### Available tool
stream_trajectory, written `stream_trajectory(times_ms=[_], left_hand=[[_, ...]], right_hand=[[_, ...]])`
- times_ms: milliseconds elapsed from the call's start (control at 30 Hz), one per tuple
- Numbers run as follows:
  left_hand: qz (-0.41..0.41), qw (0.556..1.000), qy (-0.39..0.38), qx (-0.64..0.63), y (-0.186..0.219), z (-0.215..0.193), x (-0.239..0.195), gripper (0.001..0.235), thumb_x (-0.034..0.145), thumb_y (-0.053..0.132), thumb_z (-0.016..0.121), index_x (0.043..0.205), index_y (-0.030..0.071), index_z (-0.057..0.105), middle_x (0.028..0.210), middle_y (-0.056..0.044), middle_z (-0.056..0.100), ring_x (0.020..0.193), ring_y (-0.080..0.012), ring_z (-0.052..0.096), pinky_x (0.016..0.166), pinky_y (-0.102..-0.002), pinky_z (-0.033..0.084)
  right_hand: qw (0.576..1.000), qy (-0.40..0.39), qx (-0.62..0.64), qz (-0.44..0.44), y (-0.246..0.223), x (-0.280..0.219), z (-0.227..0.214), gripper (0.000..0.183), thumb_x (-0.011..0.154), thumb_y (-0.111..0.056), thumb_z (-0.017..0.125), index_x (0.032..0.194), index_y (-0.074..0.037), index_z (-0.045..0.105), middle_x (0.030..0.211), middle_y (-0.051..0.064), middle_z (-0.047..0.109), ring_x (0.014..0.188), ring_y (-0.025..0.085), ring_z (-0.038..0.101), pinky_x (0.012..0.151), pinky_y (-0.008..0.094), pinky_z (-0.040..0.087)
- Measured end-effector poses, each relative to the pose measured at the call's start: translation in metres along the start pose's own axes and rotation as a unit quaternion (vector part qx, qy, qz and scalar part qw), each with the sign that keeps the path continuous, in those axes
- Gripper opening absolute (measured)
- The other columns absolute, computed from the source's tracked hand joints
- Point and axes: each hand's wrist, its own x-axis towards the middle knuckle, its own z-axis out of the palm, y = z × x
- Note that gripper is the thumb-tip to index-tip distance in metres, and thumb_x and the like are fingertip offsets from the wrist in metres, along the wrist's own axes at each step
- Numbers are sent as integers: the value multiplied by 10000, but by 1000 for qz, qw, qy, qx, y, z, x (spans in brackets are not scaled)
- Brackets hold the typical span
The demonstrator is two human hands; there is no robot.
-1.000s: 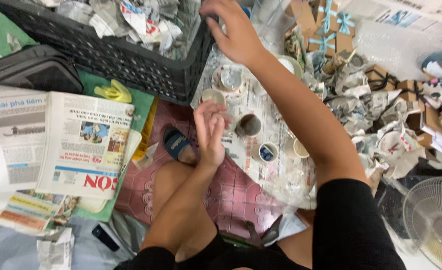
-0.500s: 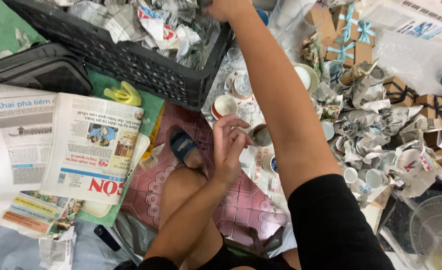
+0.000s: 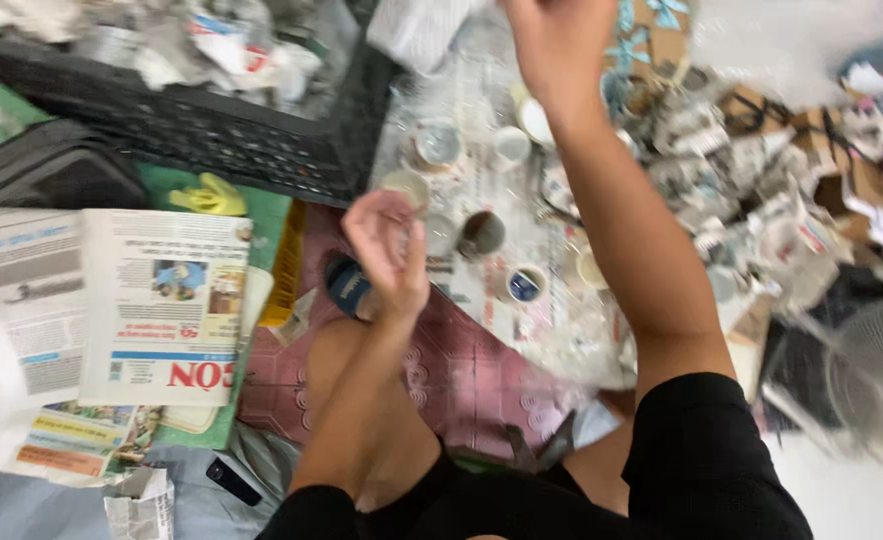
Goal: The person sits on the floor and wraps individual paper cups with newspaper sheets. They fold the paper around each cup and place the wrapped items into a black crate. The process is repeated for several cups.
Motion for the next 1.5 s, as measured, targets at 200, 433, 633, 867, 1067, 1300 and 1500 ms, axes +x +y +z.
stream_trajectory(times_ms=[200, 433, 633, 867, 1067, 1300, 1500], left_hand=[[111, 940, -251, 201, 47, 49, -18, 680, 828, 199, 848, 1374, -11, 500, 1321, -204, 575, 1224, -333, 600, 1050, -445, 509], [-142, 854, -494, 84, 15, 105, -86, 395, 885, 147, 824, 1219, -2, 676, 1145, -139, 721, 968, -218, 725, 833, -322, 605], [-347, 823, -428, 140, -24, 97, -106, 209, 972, 94, 755, 1140, -29, 740, 915, -75, 740, 759, -104, 608, 661, -262, 484], [-352, 877, -325, -1, -23, 91, -83, 217, 1069, 95, 651, 1239, -40, 670, 1080, -71, 738, 948, -86, 682, 852, -235, 546], [-266, 851, -450, -43, -7, 92, -82, 376, 1024, 235, 599, 1293, -28, 579, 1143, -48, 676, 1030, -70, 636, 899, -234, 512], [-359, 852, -379, 37, -29, 74, -95, 332, 1091, 294, 644, 1039, -26, 716, 899, 28, 694, 813, -31, 582, 724, -225, 478], [-335, 890, -306, 40, -41, 63, -91, 309, 1135, 239, 644, 1009, -35, 711, 877, 26, 647, 752, -20, 521, 704, -221, 410]], right_hand=[[972, -85, 129, 178, -99, -177, -126, 698, 829, 28, 939, 1264, -101, 409, 992, -11, 476, 853, 66, 472, 718, 219, 436], [926, 45, 197, 320, -76, -325, -204, 622, 741, -91, 960, 1170, -105, 509, 1001, -36, 554, 926, 59, 549, 839, 217, 471], [906, 63, 237, 344, -69, -357, -238, 541, 755, -162, 944, 1114, -95, 544, 965, -29, 599, 865, 59, 567, 773, 214, 458], [911, 79, 185, 360, -86, -335, -246, 160, 1026, -43, 684, 1102, -66, 545, 1112, 5, 605, 1061, 80, 560, 974, 233, 453], [916, 21, 176, 359, -95, -322, -227, 171, 1063, -33, 625, 1117, -70, 467, 1126, 24, 599, 1048, 88, 539, 962, 240, 459], [933, 13, 132, 333, -98, -325, -212, 210, 1090, -29, 627, 1196, -67, 450, 1123, 31, 511, 1074, 95, 513, 971, 243, 450], [936, 38, 102, 335, -100, -318, -215, 199, 1112, -96, 573, 1291, -16, 608, 1196, 34, 638, 1129, 85, 568, 1016, 248, 453]])
